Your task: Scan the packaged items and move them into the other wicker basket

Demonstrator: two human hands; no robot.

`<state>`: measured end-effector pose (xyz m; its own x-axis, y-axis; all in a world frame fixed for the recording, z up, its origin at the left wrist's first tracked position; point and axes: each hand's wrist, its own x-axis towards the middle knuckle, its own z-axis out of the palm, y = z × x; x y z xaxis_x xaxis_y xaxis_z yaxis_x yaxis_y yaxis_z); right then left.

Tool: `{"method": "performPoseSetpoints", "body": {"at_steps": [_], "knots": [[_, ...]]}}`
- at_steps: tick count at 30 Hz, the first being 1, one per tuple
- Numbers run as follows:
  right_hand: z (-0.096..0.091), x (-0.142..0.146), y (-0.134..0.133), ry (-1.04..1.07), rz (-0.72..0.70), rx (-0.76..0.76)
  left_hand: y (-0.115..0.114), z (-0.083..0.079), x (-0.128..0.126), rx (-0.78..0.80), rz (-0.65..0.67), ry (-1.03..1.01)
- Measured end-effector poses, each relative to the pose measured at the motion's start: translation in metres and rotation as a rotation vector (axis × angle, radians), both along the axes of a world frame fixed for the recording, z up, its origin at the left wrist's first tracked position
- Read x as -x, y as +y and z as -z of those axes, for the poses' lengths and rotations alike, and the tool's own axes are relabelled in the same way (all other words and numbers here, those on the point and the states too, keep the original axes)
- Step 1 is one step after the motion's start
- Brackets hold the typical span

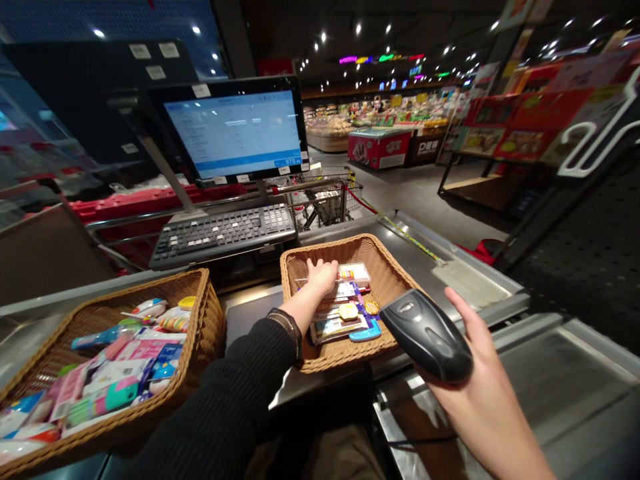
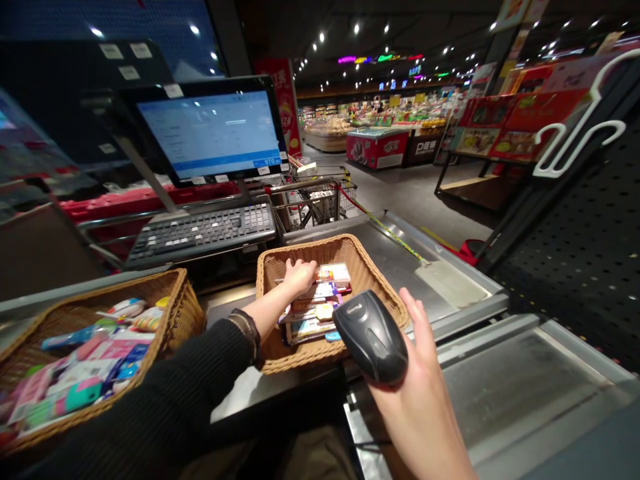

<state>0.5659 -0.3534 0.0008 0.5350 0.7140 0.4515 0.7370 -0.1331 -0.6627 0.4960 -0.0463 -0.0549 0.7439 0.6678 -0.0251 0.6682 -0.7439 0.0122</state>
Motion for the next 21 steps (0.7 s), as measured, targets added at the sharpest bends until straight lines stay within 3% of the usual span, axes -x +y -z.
{"method": "performPoseSetpoints", "body": {"at_steps": [12, 17, 21], "knots": [[-0.001, 0.0, 0.003, -0.057, -0.039, 0.006, 0.005, -0.002, 0.004, 0.135, -0.073, 0.065], [-0.008, 0.003, 0.006, -0.117, -0.059, -0.006, -0.005, -0.026, 0.02, 0.096, 0.01, 0.006], [-0.015, 0.018, 0.016, -0.133, -0.085, -0.014, -0.013, -0.051, 0.059, -0.018, 0.115, -0.078]]}}
